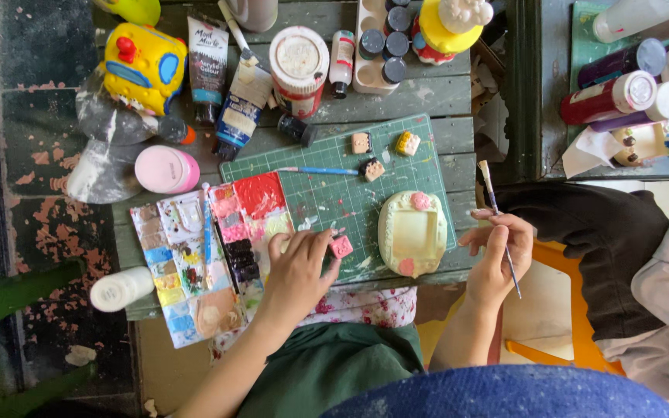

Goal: The person paints small clay figurines using a fine brush and acrylic paints. They dip the brush into a water container, mix colors on a palette, and apply paint to the figurines' details. The person handles multiple figurines, placing them on a cutting mat after painting.

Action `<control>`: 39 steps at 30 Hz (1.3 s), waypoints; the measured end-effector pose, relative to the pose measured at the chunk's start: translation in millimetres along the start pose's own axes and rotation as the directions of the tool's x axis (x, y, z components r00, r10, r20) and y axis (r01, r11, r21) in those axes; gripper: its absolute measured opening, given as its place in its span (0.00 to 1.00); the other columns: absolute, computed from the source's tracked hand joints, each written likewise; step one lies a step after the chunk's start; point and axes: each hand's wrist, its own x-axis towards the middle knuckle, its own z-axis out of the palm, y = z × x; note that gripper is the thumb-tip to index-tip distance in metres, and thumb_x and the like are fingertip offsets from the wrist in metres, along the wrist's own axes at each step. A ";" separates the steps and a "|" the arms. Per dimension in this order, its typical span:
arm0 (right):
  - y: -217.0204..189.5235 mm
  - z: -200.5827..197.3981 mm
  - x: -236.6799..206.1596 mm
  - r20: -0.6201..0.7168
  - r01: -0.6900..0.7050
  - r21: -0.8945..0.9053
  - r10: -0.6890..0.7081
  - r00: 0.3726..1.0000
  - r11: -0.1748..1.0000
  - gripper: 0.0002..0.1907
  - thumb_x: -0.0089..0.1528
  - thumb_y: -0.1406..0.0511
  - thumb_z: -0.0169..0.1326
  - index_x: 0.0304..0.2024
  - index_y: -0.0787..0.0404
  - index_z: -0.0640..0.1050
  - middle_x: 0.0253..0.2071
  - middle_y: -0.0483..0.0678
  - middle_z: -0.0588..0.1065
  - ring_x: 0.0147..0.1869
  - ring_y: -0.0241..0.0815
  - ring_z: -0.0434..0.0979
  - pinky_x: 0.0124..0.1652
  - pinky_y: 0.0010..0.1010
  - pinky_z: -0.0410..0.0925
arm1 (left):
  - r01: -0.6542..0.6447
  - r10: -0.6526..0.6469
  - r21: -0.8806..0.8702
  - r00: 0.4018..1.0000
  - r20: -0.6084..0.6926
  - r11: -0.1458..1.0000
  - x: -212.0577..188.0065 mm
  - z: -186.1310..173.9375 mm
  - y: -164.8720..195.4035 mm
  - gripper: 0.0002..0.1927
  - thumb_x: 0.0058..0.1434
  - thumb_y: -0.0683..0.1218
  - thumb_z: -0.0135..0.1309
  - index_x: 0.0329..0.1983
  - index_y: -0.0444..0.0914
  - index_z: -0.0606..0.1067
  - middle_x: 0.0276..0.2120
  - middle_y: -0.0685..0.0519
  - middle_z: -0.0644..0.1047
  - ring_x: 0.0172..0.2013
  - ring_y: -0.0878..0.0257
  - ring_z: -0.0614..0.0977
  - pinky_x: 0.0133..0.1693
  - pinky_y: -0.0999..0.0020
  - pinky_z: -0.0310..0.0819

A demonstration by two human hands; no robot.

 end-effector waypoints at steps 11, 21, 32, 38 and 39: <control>-15.8 -11.2 -31.9 0.016 0.009 0.003 -0.009 1.000 1.000 0.05 0.78 0.67 0.42 0.53 0.62 0.67 0.50 0.57 0.77 0.32 0.35 0.75 0.32 0.20 0.61 | 0.021 -0.018 0.023 0.990 -0.142 1.000 -47.5 -25.3 -17.5 0.19 0.56 0.52 0.64 0.48 0.41 0.77 0.50 0.54 0.79 0.54 0.59 0.76 0.56 0.52 0.57; -39.8 5.6 -21.7 0.011 0.021 0.001 -0.021 1.000 1.000 0.05 0.78 0.67 0.43 0.52 0.63 0.68 0.50 0.57 0.78 0.32 0.35 0.75 0.32 0.22 0.61 | 0.041 -0.049 -0.040 0.972 -0.231 0.998 -68.2 -68.3 -36.9 0.06 0.60 0.45 0.63 0.39 0.42 0.81 0.47 0.60 0.80 0.50 0.61 0.78 0.55 0.55 0.57; -68.3 50.3 19.2 0.020 0.009 0.161 -0.013 1.000 0.987 0.07 0.78 0.63 0.40 0.51 0.59 0.59 0.47 0.61 0.78 0.30 0.37 0.76 0.31 0.23 0.62 | -0.045 0.015 -0.092 0.953 -0.304 0.995 -31.4 -104.6 -51.6 0.08 0.54 0.47 0.66 0.31 0.43 0.77 0.40 0.61 0.80 0.45 0.63 0.79 0.54 0.54 0.58; -100.6 102.1 87.6 0.202 0.088 0.102 -0.107 0.973 0.991 0.06 0.77 0.66 0.47 0.48 0.61 0.64 0.42 0.58 0.78 0.28 0.35 0.74 0.29 0.20 0.61 | 0.040 -0.080 -0.121 0.935 -0.344 0.992 -32.4 -117.5 -71.7 0.12 0.57 0.49 0.64 0.38 0.40 0.76 0.42 0.56 0.79 0.45 0.59 0.79 0.53 0.55 0.60; -108.4 114.1 105.1 0.222 0.099 0.082 -0.116 0.968 0.992 0.06 0.76 0.66 0.48 0.47 0.61 0.65 0.40 0.56 0.78 0.28 0.35 0.74 0.28 0.19 0.60 | 0.053 -0.097 -0.134 0.935 -0.342 0.990 -32.7 -117.1 -74.0 0.12 0.57 0.49 0.64 0.39 0.40 0.76 0.42 0.56 0.78 0.45 0.58 0.79 0.53 0.55 0.60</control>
